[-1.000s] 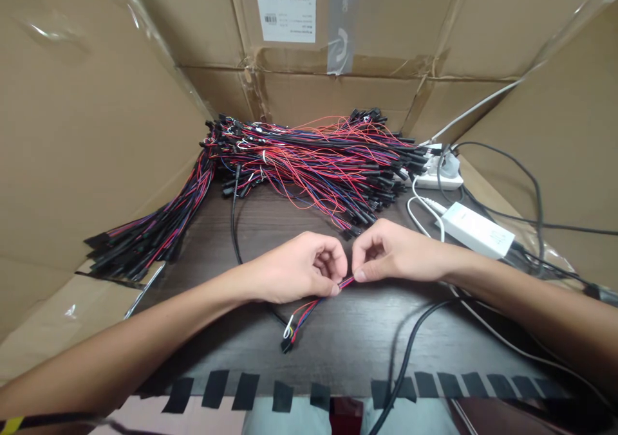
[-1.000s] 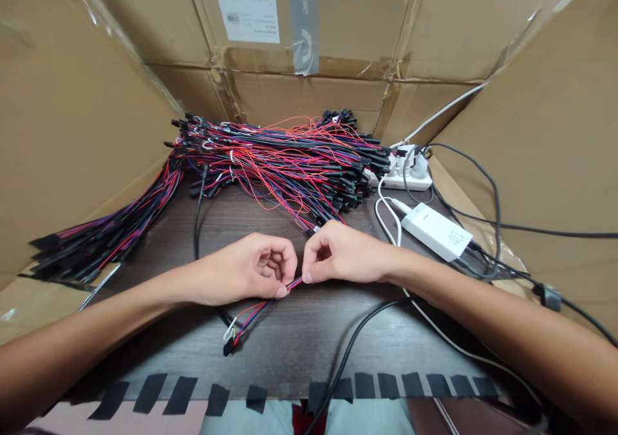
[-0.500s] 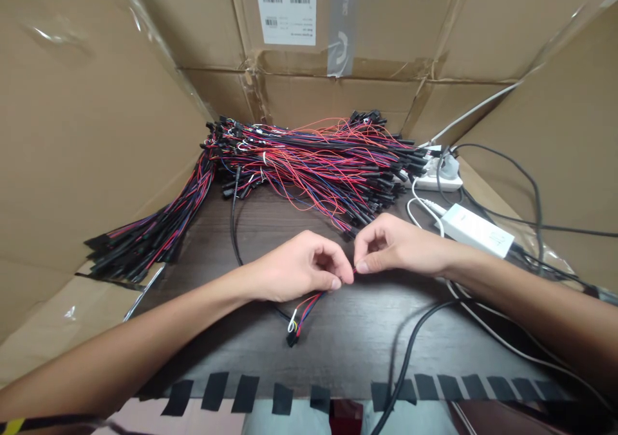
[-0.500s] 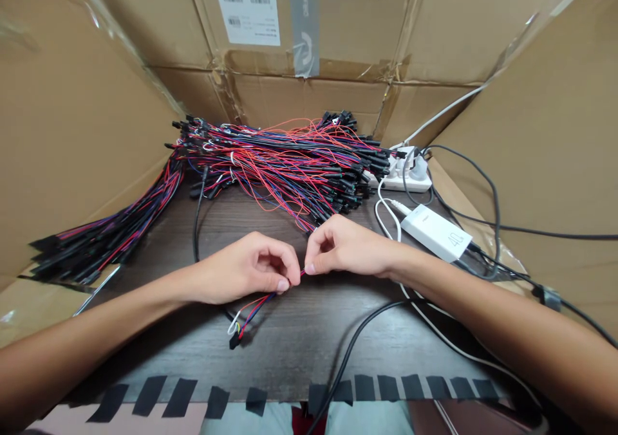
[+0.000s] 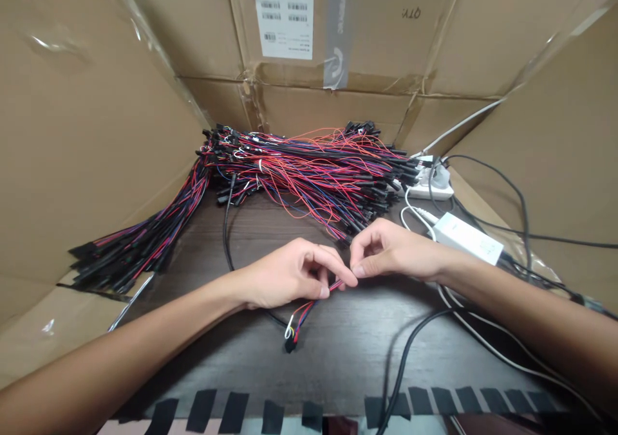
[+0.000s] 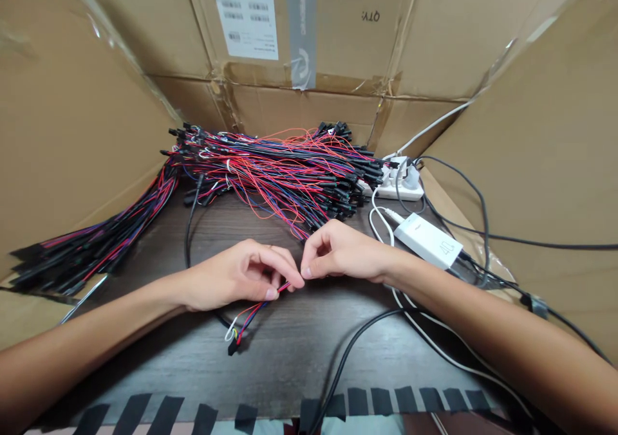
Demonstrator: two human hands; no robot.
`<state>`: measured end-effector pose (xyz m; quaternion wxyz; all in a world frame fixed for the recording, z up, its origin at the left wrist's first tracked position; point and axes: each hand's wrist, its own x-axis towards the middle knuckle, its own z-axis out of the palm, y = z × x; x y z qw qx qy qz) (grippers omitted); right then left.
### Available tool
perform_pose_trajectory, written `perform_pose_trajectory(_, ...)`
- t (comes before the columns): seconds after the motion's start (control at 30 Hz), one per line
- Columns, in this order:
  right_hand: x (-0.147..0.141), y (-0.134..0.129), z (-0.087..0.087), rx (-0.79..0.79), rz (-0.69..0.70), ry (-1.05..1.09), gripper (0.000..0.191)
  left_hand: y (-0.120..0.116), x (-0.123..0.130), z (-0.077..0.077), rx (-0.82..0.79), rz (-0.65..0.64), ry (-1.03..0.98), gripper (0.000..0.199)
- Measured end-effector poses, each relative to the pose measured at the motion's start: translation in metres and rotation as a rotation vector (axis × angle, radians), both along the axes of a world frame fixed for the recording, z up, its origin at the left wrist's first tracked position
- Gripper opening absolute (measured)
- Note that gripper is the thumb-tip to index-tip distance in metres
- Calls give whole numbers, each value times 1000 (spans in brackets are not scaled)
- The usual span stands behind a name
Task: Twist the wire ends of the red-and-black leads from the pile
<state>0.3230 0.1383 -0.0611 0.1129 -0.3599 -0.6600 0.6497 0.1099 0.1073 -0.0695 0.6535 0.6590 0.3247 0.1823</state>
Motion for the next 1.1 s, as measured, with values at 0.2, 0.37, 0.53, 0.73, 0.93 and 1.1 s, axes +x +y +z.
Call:
perform_pose_trajectory(0.2,0,1,0,3,16,7,16,-1,1,-1,-31,4,-17,32)
perform_pose_trajectory(0.37,0,0,-1,-8,3,4,13,0,1,1,-93,35,-44,28)
perform_pose_trajectory(0.53,-1,-2,-1,-26,-2,1,12,0,1,1,-100,3,-50,29)
perform_pose_trajectory(0.73,-2,-2,2,-37,-5,12,10,0,1,1,-9,-36,-24,32)
perform_pose_trajectory(0.93,-1,-2,0,-52,-4,33,10,-2,2,0,26,-31,-24,33)
perform_pose_trajectory(1.1,-2,-4,1,-70,-9,31,10,-4,2,-1,-61,-9,-34,31)
